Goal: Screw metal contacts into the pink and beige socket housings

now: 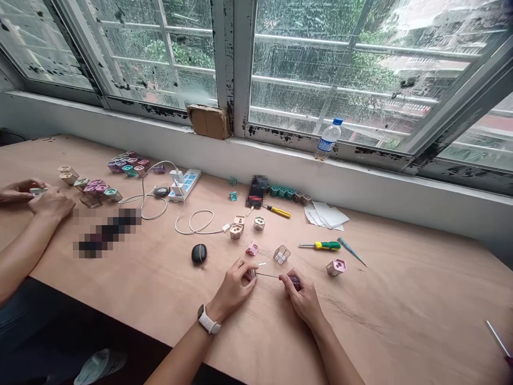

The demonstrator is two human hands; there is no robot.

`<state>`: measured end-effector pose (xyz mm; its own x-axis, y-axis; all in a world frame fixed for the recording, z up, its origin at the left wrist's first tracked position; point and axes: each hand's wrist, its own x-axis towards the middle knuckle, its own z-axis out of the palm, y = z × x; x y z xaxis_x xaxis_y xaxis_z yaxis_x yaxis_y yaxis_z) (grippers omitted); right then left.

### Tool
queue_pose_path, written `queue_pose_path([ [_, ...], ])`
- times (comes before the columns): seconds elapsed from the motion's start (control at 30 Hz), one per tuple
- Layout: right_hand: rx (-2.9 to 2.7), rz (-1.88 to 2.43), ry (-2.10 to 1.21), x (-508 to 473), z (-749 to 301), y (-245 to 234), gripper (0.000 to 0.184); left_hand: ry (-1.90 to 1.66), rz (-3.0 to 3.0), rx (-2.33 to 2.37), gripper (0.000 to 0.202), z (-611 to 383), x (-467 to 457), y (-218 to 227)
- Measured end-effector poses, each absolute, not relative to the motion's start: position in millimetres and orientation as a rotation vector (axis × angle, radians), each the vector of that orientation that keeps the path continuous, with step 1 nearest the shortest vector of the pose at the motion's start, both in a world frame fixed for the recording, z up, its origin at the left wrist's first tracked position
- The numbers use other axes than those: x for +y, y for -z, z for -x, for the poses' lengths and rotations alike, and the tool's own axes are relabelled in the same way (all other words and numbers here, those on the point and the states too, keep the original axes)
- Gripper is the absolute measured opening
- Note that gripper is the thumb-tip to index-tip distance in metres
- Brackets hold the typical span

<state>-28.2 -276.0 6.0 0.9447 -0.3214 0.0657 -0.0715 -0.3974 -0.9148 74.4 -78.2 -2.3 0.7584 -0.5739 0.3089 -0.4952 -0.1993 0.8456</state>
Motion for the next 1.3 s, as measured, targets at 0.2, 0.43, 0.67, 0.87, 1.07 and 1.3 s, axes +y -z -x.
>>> queue_pose_path([
  [0.2,0.3,1.819,0.281,-276,26,-4,0.04,0.108,-1.868,-0.838,0.022,-73,-79,0],
  [0.43,0.442,1.752,0.425,-282,24,-2,0.043,0.107,-1.934,-0.955,0.028,-72,-78,-3],
  [0.67,0.395,1.826,0.386,-279,21,-1,0.041,0.106,-1.909,-0.957,0.033,-72,-78,-3],
  [0.87,0.337,1.905,0.345,-278,21,-3,0.04,0.116,-1.873,-0.996,0.039,-72,-77,-8],
  [1.07,0.357,1.861,0.36,-278,22,-5,0.04,0.11,-1.87,-0.996,0.036,-73,-77,-9],
  [1.3,0.388,1.835,0.373,-278,22,-6,0.042,0.087,-1.915,-0.934,0.028,-73,-78,-5],
])
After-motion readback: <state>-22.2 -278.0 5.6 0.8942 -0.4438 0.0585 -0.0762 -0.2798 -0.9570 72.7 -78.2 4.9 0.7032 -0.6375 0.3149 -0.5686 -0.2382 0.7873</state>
